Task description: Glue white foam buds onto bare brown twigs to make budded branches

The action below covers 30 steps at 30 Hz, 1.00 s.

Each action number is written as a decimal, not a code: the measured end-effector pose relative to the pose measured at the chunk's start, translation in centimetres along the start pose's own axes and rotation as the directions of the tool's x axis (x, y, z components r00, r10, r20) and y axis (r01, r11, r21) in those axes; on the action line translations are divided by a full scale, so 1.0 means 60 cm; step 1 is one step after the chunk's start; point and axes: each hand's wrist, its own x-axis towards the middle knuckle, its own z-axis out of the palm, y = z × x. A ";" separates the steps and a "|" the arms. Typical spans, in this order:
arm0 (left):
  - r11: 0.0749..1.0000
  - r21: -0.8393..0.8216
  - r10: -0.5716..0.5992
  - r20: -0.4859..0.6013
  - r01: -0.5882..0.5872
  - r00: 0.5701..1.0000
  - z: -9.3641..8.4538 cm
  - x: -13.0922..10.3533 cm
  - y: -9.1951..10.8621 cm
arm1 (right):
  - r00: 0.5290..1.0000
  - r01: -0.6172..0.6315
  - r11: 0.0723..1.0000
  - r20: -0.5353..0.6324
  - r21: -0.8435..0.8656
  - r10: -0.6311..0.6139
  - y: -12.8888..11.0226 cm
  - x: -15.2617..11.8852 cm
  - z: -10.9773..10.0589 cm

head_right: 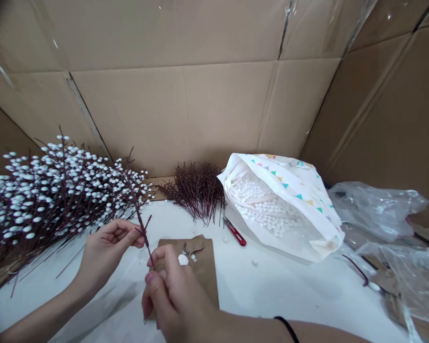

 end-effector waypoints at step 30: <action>0.821 -0.392 -0.262 0.386 0.415 0.884 0.024 -0.052 0.028 | 0.973 0.040 0.983 -0.231 0.180 0.003 -0.025 0.006 -0.023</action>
